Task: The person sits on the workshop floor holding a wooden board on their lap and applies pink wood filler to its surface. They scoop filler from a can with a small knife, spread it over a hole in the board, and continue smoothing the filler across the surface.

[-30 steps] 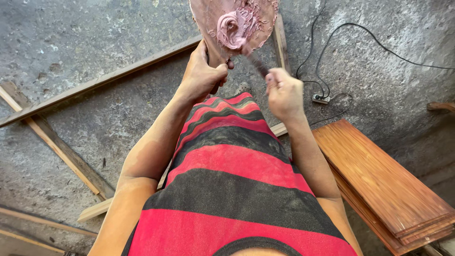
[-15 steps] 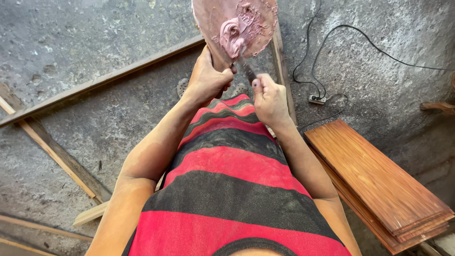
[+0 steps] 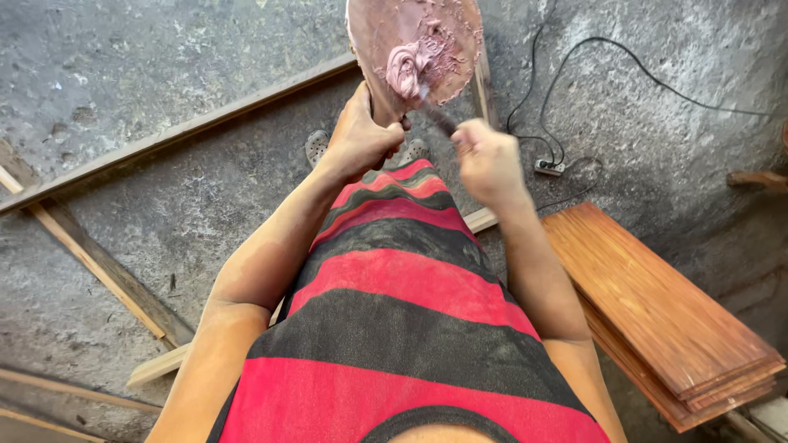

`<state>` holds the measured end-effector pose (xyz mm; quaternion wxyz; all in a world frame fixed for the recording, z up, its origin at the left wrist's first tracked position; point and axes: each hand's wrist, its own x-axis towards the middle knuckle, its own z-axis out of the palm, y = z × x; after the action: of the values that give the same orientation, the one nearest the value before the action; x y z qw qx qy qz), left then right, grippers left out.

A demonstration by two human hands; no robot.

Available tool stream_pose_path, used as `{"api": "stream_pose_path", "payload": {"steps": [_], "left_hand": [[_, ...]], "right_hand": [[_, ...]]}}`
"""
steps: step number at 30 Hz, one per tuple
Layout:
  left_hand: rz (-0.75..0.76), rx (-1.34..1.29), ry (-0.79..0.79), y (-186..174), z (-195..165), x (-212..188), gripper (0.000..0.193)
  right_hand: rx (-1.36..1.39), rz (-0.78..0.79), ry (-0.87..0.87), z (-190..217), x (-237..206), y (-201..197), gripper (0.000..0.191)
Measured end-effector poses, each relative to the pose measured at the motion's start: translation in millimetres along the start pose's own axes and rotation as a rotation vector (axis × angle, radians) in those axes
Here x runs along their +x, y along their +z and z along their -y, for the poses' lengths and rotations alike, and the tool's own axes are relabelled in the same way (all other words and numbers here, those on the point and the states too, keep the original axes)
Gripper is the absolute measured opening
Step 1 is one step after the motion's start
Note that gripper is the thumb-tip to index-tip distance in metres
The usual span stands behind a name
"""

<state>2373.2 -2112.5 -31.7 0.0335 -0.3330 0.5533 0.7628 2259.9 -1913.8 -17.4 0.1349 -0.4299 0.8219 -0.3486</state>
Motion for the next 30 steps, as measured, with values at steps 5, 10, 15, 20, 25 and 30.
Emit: {"api": "stream_pose_path", "payload": {"steps": [5,10,15,20,25,30], "left_hand": [[0.015,0.114,0.009,0.5,-3.2,-3.3,0.047],[-0.021,0.165,-0.006,0.6,-5.9,-6.5,0.047],[0.024,0.109,0.029,0.6,-2.0,-7.7,0.045],[0.034,0.113,0.001,-1.0,-2.1,-8.8,0.049],[0.005,0.171,0.031,2.1,-7.7,-9.4,0.046],[-0.036,0.248,0.052,3.2,-14.0,-3.4,0.05]], "right_hand": [[-0.261,-0.198,-0.067,17.2,19.3,-24.6,0.025],[-0.16,-0.077,-0.11,41.1,10.5,-29.7,0.027],[-0.15,-0.087,-0.059,42.6,7.7,-31.1,0.029],[-0.005,0.043,-0.187,21.1,2.2,-24.9,0.031],[0.021,-0.081,-0.028,3.5,1.0,-17.8,0.033],[0.184,-0.026,-0.11,6.8,0.0,-13.3,0.028]]}}
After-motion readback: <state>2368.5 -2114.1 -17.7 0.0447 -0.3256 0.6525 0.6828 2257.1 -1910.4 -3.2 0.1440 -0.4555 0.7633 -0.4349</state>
